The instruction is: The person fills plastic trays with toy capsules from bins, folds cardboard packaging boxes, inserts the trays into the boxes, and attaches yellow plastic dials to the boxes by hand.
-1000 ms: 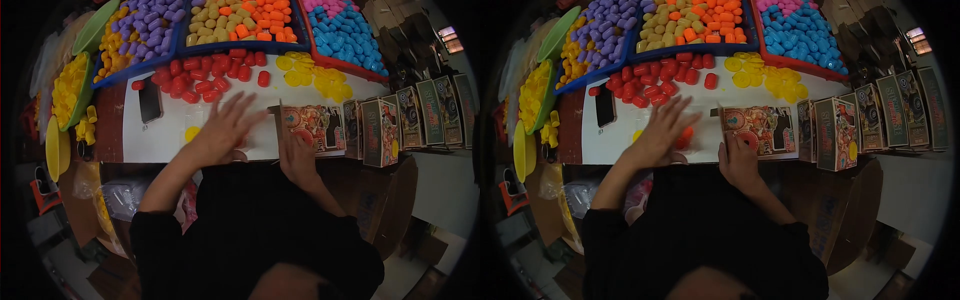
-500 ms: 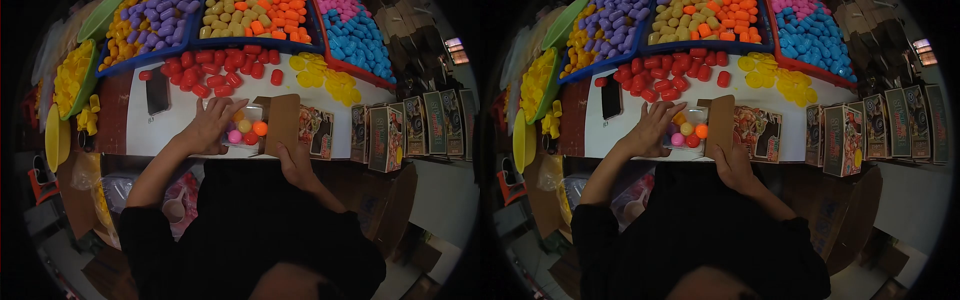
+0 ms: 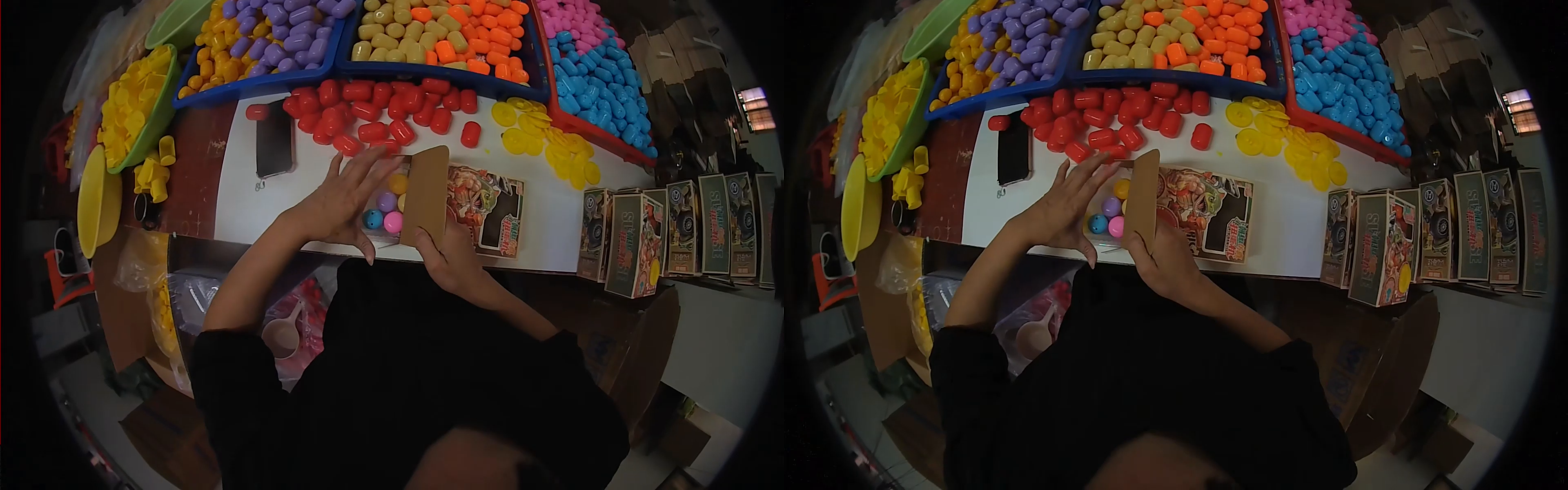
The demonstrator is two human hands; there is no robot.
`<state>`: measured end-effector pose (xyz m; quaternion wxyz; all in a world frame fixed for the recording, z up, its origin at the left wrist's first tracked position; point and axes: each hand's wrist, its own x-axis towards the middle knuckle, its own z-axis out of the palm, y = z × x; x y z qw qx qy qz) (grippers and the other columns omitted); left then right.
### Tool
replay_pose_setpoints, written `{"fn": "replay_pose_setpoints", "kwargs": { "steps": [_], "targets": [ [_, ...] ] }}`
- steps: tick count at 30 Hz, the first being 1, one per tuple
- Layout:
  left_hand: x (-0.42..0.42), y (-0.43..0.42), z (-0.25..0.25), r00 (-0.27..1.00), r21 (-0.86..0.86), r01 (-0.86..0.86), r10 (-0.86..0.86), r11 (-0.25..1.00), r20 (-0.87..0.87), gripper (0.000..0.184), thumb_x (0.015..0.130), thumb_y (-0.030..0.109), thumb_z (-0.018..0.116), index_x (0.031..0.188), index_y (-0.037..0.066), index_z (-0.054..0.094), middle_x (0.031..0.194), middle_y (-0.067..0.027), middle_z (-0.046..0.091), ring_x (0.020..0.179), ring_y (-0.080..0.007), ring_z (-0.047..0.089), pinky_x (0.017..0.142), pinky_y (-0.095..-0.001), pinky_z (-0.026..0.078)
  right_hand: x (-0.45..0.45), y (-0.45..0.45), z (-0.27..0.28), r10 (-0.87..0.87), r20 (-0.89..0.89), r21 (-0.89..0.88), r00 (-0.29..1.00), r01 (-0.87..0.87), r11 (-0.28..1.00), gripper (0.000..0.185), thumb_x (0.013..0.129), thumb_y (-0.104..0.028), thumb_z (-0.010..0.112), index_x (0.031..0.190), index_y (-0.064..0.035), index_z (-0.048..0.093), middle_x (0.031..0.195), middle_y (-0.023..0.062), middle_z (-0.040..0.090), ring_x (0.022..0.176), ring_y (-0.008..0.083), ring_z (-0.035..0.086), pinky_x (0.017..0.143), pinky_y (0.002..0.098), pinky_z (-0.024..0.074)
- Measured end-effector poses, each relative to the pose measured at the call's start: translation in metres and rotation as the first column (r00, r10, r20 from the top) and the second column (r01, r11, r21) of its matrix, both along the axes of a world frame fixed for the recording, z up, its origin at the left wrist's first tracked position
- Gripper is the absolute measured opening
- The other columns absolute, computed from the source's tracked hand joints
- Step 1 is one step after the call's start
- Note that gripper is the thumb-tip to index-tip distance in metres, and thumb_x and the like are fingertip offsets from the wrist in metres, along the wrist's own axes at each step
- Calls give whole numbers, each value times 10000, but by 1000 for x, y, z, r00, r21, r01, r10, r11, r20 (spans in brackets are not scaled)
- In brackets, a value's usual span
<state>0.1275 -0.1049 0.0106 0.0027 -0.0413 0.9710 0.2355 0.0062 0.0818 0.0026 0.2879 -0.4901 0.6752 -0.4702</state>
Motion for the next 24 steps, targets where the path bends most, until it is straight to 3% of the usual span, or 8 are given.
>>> {"fn": "replay_pose_setpoints", "kwargs": {
  "steps": [5, 7, 13, 17, 20, 22, 23, 24],
  "targets": [
    [17, -25, -13, 961, 162, -156, 188, 974, -204, 1238, 417, 489, 833, 1410, 151, 175, 1413, -202, 209, 1298, -401, 261, 975, -650, 235, 0, -1, 0, -5, 51, -15, 999, 6, 1000, 179, 875, -126, 501, 959, 29, 528, 826, 190, 579, 746, 334, 594, 664, 403, 456],
    [20, -27, -1, 994, 87, -86, 91, 992, -61, 1214, 446, 482, 833, 1411, 149, 176, 1423, -196, 199, 1301, -402, 252, 979, -651, 240, 0, -1, 0, -11, 54, 12, 998, 10, 1000, 184, 879, -130, 504, 966, 31, 524, 831, 192, 580, 746, 334, 594, 663, 398, 457],
    [-6, 10, 3, 961, -195, -53, 103, 979, 258, 1266, 445, 357, 876, 1432, 167, 107, 1418, -175, 205, 1315, -378, 232, 970, -666, 254, -7, 9, 3, -10, -45, 22, 999, 11, 1000, 172, 836, -75, 473, 961, 37, 514, 823, 202, 570, 747, 358, 586, 669, 400, 458],
    [-9, 5, 5, 930, -199, -35, 105, 979, 353, 1292, 436, 344, 880, 1435, 177, 80, 1418, -186, 189, 1320, -387, 212, 967, -684, 242, -39, 45, 6, -174, -121, -49, 977, 169, 984, 159, 809, -50, 456, 924, 40, 521, 817, 207, 563, 751, 374, 580, 668, 405, 456],
    [-4, 8, 14, 914, -214, -45, 127, 976, 387, 1312, 423, 365, 881, 1436, 177, 68, 1421, -173, 181, 1322, -384, 199, 958, -709, 222, -60, 78, 13, -235, -137, 155, 962, 255, 954, 135, 817, -54, 466, 886, 38, 536, 802, 200, 562, 735, 324, 592, 651, 376, 455],
    [-6, 15, 26, 984, -281, -95, 133, 955, 118, 1083, 529, 324, 842, 1403, 140, 230, 1356, -166, 297, 1248, -371, 327, 960, -624, 322, -62, 91, 29, -319, -45, 208, 947, 322, 924, 141, 828, -58, 473, 877, 47, 555, 782, 170, 587, 709, 230, 595, 630, 327, 454],
    [-14, 18, 27, 985, -279, -90, 127, 956, 117, 1083, 529, 324, 842, 1403, 140, 230, 1356, -166, 297, 1248, -371, 327, 960, -624, 322, -59, 93, 35, -325, -46, 210, 945, 327, 921, 141, 828, -58, 473, 877, 47, 555, 782, 170, 587, 709, 230, 595, 630, 327, 454],
    [-26, 25, 27, 999, -65, -20, 18, 998, -29, 904, 591, 289, 804, 1343, 113, 335, 1319, -162, 347, 1208, -361, 379, 938, -550, 376, -54, 95, 42, -376, 22, 143, 926, 369, 918, 152, 835, -62, 476, 884, 54, 561, 773, 152, 597, 702, 194, 585, 623, 307, 452]
  ]
}}
